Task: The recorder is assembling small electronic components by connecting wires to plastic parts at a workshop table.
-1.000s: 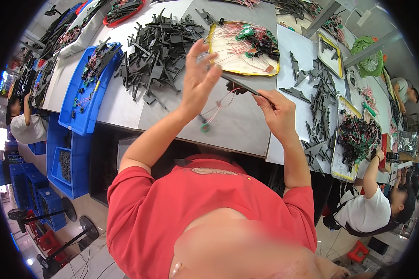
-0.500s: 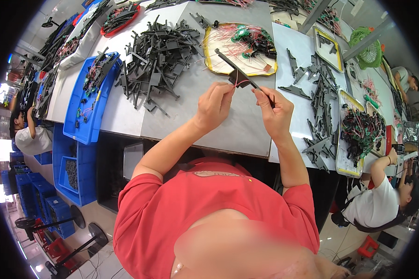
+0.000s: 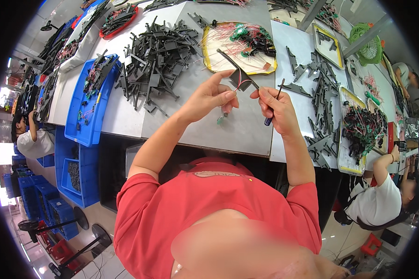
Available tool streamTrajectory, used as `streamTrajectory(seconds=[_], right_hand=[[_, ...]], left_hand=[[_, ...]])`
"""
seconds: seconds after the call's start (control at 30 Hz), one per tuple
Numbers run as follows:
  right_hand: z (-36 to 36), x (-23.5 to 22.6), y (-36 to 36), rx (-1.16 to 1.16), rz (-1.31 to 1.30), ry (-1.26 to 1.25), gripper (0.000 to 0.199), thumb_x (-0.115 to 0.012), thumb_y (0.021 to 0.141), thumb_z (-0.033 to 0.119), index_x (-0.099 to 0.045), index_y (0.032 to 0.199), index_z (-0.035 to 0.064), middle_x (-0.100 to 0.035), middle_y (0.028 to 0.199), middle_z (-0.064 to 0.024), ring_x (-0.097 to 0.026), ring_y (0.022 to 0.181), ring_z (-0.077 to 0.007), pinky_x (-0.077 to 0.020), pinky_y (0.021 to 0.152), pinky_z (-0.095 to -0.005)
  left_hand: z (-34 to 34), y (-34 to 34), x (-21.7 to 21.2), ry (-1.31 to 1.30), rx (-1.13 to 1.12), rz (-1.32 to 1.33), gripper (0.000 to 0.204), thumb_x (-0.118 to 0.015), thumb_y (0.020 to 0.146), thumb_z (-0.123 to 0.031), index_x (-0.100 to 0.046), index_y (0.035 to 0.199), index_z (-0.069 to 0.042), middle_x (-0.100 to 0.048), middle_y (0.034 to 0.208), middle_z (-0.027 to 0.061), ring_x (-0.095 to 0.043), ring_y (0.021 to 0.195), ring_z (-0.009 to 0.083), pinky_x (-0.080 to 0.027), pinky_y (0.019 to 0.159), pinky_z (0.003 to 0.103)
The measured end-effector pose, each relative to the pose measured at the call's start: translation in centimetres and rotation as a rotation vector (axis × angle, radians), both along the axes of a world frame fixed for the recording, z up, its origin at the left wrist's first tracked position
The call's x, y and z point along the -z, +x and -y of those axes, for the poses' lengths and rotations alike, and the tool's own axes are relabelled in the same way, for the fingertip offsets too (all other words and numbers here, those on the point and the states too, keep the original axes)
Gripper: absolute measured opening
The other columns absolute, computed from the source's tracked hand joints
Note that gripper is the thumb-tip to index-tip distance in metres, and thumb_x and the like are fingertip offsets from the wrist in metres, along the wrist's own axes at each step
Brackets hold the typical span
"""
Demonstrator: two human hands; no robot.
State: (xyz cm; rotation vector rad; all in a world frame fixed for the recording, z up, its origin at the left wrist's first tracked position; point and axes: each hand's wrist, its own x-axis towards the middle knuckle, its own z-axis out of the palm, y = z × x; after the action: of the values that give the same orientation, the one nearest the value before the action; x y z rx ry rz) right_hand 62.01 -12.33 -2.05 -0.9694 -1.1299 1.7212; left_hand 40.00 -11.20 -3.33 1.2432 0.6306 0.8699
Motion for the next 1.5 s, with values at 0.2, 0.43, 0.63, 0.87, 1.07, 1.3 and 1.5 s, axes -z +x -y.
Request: streamTrajectory(seconds=[0.2, 0.43, 0.63, 0.87, 1.07, 1.3, 1.5], right_hand=[[-0.3, -1.2, 0.5, -0.071, 0.242, 0.189, 0.027, -0.054, 0.090, 0.025, -0.063, 0.085, 0.0004, -0.042, 0.055, 0.0066, -0.030, 0.046, -0.0014, -0.0224, 0.043, -0.0163], [-0.5, 0.4, -1.6, 0.263, -0.172, 0.213, 0.027, -0.064, 0.084, 0.018, -0.048, 0.102, 0.0071, -0.061, 0.080, -0.0033, -0.044, 0.055, -0.0002, -0.0311, 0.046, -0.0146], [0.8, 3.2, -4.3, 0.042, 0.046, 0.003, 0.019, -0.064, 0.081, 0.010, -0.057, 0.097, 0.0033, -0.062, 0.087, -0.0033, -0.057, 0.080, -0.0087, -0.0448, 0.070, -0.0222], [0.2, 4.7, -1.0, 0.014, 0.280, 0.149, 0.013, -0.066, 0.080, 0.009, -0.063, 0.088, -0.0002, -0.062, 0.079, -0.0008, -0.054, 0.070, -0.0061, -0.0439, 0.065, -0.0201], [-1.8, 4.8, 4.0, 0.068, 0.746, 0.397, 0.018, -0.065, 0.078, 0.014, -0.068, 0.095, 0.0078, -0.065, 0.081, 0.0014, -0.054, 0.069, -0.0054, -0.0415, 0.061, -0.0209], [-5.6, 4.9, 14.0, 0.311, 1.826, 0.411, 0.026, -0.068, 0.074, 0.026, -0.067, 0.096, 0.0122, -0.056, 0.094, -0.0085, -0.060, 0.085, -0.0274, -0.0478, 0.071, -0.0386], [-5.5, 6.8, 12.9, 0.366, 1.764, 0.650, 0.019, -0.060, 0.081, 0.024, -0.058, 0.091, 0.0081, -0.056, 0.093, -0.0101, -0.058, 0.086, -0.0276, -0.0464, 0.071, -0.0413]], left_hand=[[-0.9, 0.5, -3.5, -0.164, 0.118, 0.089, 0.051, -0.061, 0.084, -0.020, -0.041, 0.126, 0.001, -0.060, 0.100, 0.0117, -0.060, 0.089, 0.0166, -0.051, 0.074, 0.031], [-1.3, 2.4, -3.1, -0.111, -0.144, 0.110, 0.026, -0.055, 0.089, -0.016, -0.058, 0.106, 0.004, -0.064, 0.093, 0.0137, -0.064, 0.080, 0.0177, -0.053, 0.073, 0.030], [-0.5, 2.9, -1.5, -0.245, -0.216, 0.341, 0.027, -0.050, 0.091, -0.017, -0.055, 0.107, 0.004, -0.063, 0.099, 0.0143, -0.063, 0.087, 0.0217, -0.051, 0.077, 0.031], [-0.5, 0.5, 0.4, -0.540, 0.000, 0.313, 0.023, -0.047, 0.092, -0.019, -0.052, 0.109, -0.003, -0.059, 0.094, 0.0068, -0.053, 0.077, 0.0112, -0.043, 0.068, 0.022], [0.0, 0.4, 2.9, -0.524, -0.066, 0.457, 0.024, -0.048, 0.092, -0.015, -0.050, 0.110, 0.000, -0.058, 0.090, 0.0085, -0.038, 0.061, 0.0064, -0.032, 0.050, 0.019], [1.4, 0.2, 2.6, -0.427, -0.170, 0.357, 0.026, -0.046, 0.092, -0.015, -0.050, 0.113, 0.000, -0.060, 0.087, 0.0060, -0.036, 0.059, 0.0053, -0.029, 0.050, 0.019], [2.6, 1.5, 2.8, -0.325, -0.219, 0.297, 0.023, -0.044, 0.093, -0.015, -0.050, 0.111, -0.001, -0.058, 0.084, 0.0029, -0.034, 0.058, 0.0040, -0.028, 0.049, 0.018]])
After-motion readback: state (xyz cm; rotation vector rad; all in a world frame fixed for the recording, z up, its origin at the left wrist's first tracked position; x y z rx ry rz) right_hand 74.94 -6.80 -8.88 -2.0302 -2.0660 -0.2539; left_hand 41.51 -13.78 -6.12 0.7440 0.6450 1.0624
